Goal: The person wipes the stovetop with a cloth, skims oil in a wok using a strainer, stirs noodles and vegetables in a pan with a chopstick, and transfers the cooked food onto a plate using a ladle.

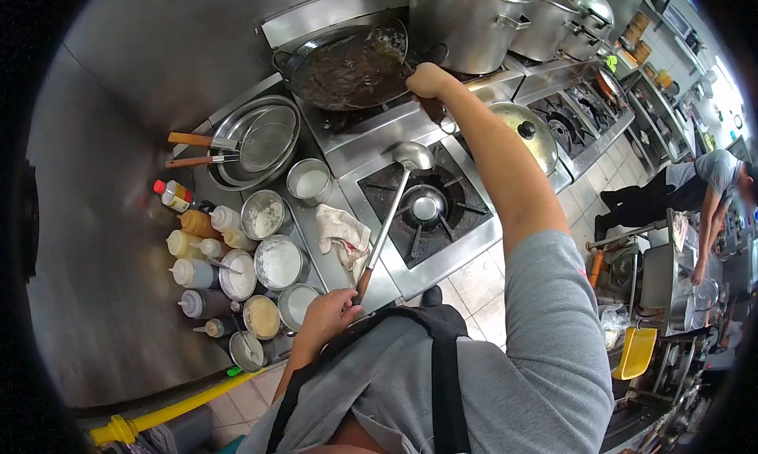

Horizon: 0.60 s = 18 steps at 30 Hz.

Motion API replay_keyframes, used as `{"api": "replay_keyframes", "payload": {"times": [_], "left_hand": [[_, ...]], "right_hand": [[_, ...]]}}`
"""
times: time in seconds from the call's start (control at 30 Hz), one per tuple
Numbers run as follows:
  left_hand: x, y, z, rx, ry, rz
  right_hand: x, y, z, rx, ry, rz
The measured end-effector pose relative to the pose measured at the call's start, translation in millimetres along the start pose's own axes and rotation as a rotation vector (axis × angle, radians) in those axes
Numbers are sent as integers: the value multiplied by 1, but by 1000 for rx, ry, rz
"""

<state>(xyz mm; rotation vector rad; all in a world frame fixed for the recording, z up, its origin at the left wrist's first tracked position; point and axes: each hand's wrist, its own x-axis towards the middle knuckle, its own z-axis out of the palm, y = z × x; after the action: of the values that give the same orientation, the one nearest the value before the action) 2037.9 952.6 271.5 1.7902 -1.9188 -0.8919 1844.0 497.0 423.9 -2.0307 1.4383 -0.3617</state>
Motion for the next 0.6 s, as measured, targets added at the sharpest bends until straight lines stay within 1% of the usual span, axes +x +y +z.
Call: {"api": "replay_keyframes", "payload": {"times": [0.07,0.1,0.2,0.23,0.27,0.37,0.5,0.6], "left_hand": [[-2,0,0,11,7,-3],[-4,-1,2,14,7,-3],[-7,-5,6,-15,34,11],[-7,-3,4,-13,25,10],[-6,-3,3,-10,16,10],[-5,-1,3,13,3,18],[-2,5,2,8,-11,5],[1,6,4,8,6,10]], "right_hand": [[-3,-9,9,228,-110,115],[-6,-13,13,289,-128,116],[-15,-22,23,388,-163,74],[-10,-19,28,380,-215,46],[-10,-17,30,381,-216,46],[-19,-21,36,579,-315,71],[-29,-20,41,665,-342,90],[-38,-17,45,709,-368,46]]}}
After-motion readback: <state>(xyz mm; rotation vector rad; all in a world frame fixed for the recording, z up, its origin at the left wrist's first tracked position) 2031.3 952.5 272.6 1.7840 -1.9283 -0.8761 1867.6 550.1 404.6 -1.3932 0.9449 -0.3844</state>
